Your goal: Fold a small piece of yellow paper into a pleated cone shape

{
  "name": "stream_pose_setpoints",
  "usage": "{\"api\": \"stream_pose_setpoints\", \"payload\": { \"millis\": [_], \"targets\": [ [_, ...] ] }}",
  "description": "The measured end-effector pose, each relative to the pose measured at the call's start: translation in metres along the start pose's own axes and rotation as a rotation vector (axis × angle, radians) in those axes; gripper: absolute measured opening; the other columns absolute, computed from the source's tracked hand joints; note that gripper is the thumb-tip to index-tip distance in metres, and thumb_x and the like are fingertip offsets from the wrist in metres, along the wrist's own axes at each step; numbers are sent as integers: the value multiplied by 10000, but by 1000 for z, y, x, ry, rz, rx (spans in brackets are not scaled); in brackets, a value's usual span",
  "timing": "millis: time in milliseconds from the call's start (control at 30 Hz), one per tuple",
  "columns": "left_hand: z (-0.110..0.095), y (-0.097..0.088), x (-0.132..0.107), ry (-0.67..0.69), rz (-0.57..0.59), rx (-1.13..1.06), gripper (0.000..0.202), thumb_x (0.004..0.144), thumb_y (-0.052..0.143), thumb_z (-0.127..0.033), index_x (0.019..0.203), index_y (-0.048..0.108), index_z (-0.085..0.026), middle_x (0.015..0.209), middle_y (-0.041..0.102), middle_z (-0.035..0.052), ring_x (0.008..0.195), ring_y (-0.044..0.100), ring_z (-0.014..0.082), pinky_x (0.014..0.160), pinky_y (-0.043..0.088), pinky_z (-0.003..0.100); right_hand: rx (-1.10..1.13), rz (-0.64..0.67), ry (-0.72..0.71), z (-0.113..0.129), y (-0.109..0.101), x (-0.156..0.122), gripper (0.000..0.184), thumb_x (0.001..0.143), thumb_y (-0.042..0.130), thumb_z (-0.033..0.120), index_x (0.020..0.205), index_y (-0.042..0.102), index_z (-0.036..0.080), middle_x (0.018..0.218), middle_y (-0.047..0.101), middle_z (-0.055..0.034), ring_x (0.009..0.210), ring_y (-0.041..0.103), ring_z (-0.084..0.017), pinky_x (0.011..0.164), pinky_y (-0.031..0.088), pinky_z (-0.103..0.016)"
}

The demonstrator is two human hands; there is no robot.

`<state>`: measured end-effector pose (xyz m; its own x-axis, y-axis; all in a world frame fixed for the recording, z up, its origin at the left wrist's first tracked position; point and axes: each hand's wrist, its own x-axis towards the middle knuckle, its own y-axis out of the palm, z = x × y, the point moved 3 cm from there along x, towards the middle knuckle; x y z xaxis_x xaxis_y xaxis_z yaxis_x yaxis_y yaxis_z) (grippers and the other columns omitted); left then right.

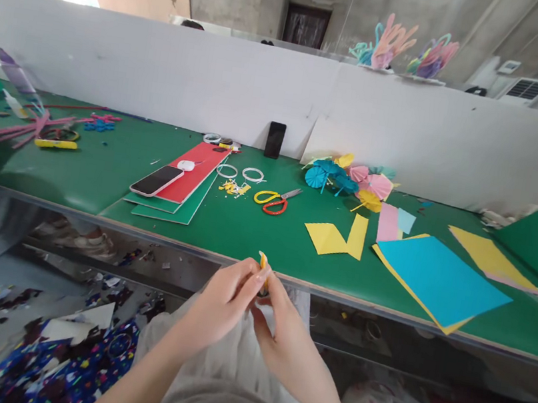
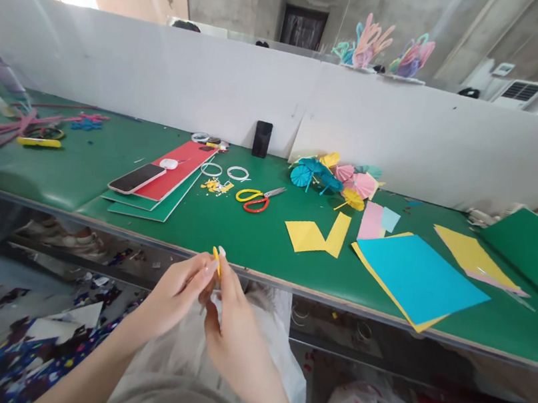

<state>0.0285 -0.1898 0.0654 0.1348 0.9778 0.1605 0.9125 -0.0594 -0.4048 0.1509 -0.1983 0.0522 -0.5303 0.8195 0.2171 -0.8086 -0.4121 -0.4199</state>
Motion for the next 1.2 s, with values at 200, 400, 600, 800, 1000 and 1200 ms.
{"api": "stream_pose_setpoints", "payload": {
  "millis": [200, 400, 600, 800, 1000, 1200],
  "targets": [
    [5, 1, 4, -50, -12, -46, 314, 891, 454, -428, 708, 483, -174, 623, 491, -31, 551, 433, 94, 515, 329, 204, 36, 44, 51, 6, -2, -4, 662, 890, 436, 107, 1465, 161, 289, 1446, 357, -73, 1195, 490, -202, 1012, 425, -405],
    [9, -2, 5, -120, 74, -229, 333, 839, 534, -457, 691, 493, -161, 580, 420, -51, 475, 393, 67, 438, 311, 183, 137, 58, 78, 3, -5, -7, 581, 933, 433, 201, 1458, 205, 306, 1404, 424, -67, 1080, 572, -185, 976, 461, -393],
    [8, -3, 6, -142, 133, -293, 314, 844, 529, -448, 711, 497, -165, 583, 431, -58, 447, 408, 59, 426, 334, 178, 204, 61, 104, 1, -5, -7, 548, 944, 421, 236, 1454, 231, 301, 1372, 462, -70, 1076, 581, -189, 973, 464, -380],
    [4, -6, 5, -96, 132, -162, 314, 882, 479, -431, 717, 491, -164, 629, 457, -39, 525, 430, 77, 486, 342, 187, 233, 54, 125, 1, -6, -8, 508, 941, 453, 346, 1423, 294, 323, 1376, 462, -57, 1040, 595, -189, 964, 463, -364],
    [-4, -4, 0, 29, 93, 81, 273, 936, 374, -369, 810, 526, -181, 747, 578, 1, 658, 508, 117, 614, 375, 214, 383, -11, 83, -1, -6, -9, 445, 942, 449, 374, 1377, 361, 329, 1374, 469, -52, 1219, 483, -219, 980, 448, -356],
    [-5, -5, -4, 124, 34, 285, 244, 959, 299, -286, 775, 436, -203, 686, 560, -29, 568, 498, 97, 547, 333, 198, 451, -130, 87, -5, -6, -4, 320, 920, 504, 351, 1234, 504, 288, 1204, 603, -58, 1064, 594, -208, 863, 509, -317]
  ]
}}
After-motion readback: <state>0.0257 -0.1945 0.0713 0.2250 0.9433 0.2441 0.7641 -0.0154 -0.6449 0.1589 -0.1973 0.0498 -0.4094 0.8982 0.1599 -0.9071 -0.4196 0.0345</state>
